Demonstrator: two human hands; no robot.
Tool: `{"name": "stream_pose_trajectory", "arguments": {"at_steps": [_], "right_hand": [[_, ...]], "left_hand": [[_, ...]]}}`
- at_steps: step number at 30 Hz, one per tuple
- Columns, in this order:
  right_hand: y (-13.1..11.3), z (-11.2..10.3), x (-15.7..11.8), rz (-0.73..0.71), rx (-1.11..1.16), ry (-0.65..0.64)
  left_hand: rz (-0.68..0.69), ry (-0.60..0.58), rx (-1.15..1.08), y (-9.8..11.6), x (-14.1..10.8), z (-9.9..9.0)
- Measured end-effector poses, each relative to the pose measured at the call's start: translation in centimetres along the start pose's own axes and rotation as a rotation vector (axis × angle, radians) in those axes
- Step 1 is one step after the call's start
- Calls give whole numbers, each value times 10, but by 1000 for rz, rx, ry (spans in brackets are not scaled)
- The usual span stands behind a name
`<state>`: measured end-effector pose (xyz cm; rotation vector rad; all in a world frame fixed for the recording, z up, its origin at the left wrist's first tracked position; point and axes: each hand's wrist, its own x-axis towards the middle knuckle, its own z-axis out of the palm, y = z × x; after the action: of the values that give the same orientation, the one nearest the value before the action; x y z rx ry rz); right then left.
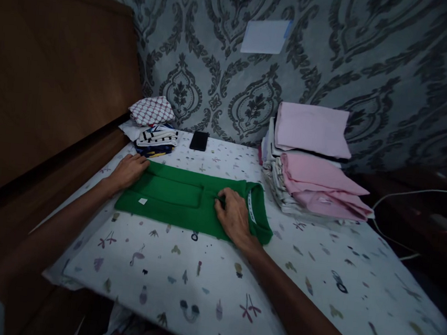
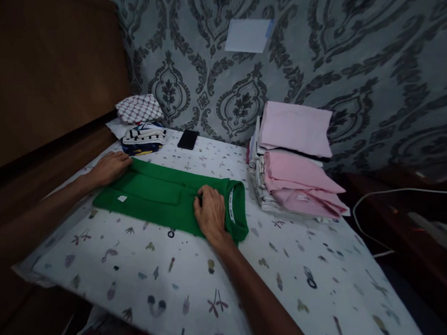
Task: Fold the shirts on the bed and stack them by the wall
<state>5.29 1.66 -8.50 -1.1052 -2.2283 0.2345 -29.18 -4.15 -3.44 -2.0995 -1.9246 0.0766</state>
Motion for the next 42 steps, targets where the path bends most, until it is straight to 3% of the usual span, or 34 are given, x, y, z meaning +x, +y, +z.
{"name": "stream_pose_trajectory", "arguments": {"at_steps": [3, 8, 12, 14, 19, 21, 23, 26, 29, 32, 37, 42], "right_hand": [[1, 0, 0, 8, 22, 29], [-3, -2, 2, -9, -38, -14], [-16, -1, 6, -98, -96, -15], [-24, 4, 9, -130, -136, -84], [-31, 22, 15, -72, -208, -389], [-29, 25, 15, -52, -213, -431], [-26, 25, 15, -51, -203, -431], [-32, 18, 15, -54, -184, -380], [-62, 11, 16, -121, -160, -322], [-113, 13, 16, -253, -86, -373], [-186, 38, 12, -374, -15, -550], [-204, 56, 18, -321, -54, -535]], "left_hand": [[23, 36, -8, -2, -7, 1], [13, -68, -264, -17, -19, 4], [-86, 126, -476, -18, -21, 4], [-106, 150, -505, -7, -23, 9], [-58, -143, -449, 26, -33, 33], [-59, -174, -458, 31, -38, 39], [-73, -139, -536, 28, -40, 40], [-150, 29, -755, 11, -36, 34], [-368, 141, -814, -15, -19, 28], [-564, 64, -743, -37, 3, 28], [-610, -109, -698, -42, 30, 35], [-596, -168, -637, -34, 43, 41]]}}
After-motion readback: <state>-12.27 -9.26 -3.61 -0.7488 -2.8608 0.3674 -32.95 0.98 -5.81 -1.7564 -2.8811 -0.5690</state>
